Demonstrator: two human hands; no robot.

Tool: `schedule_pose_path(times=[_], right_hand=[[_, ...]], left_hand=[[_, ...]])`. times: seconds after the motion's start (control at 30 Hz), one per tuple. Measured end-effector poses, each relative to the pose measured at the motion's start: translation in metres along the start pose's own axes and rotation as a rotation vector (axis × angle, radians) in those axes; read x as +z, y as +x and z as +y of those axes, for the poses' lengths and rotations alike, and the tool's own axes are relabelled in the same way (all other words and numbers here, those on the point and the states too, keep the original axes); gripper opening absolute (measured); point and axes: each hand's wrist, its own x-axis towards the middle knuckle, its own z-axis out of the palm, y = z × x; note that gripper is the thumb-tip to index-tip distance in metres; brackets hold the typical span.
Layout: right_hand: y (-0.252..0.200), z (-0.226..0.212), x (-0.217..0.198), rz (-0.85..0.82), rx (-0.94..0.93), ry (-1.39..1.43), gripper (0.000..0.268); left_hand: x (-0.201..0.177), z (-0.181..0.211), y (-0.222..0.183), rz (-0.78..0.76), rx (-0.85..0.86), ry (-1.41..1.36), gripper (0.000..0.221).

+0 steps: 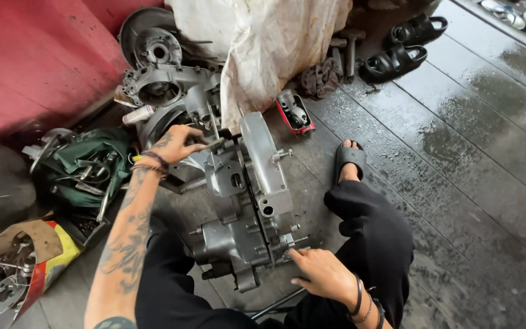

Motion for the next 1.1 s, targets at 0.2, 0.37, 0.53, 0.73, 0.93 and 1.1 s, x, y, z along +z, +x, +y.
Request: schedule_pose_path(times=[0.2, 0.37, 0.53, 0.73, 0.93, 1.1], right_hand=[[0.0, 0.0, 0.0, -0.023, 0.041, -0.029, 0.045], [-0.002, 0.003, 0.006, 0.002, 0.039, -0.025, 0.047], [-0.002, -0.001, 0.003, -0.027, 0.036, -0.069, 0.051], [0.001, 0.005, 0.009, 0.003, 0.071, -0.115, 0.053], [0.009, 0.011, 0.015, -0.127, 0.091, -0.205, 0.052], [0.014, 0.008, 0.016, -0.128, 0.104, -0.183, 0.051]], left_hand=[[-0.006, -0.004, -0.055, 0.062, 0.014, -0.121, 0.029], [0.028, 0.007, -0.099, 0.298, -0.047, -0.073, 0.031], [0.074, 0.041, -0.125, 0.601, -0.079, 0.078, 0.025], [0.129, 0.122, -0.163, 0.686, -0.353, -0.188, 0.028], [0.143, 0.139, -0.207, 0.612, -0.405, -0.601, 0.015], [0.144, 0.166, -0.237, 0.584, -0.585, -0.985, 0.02]])
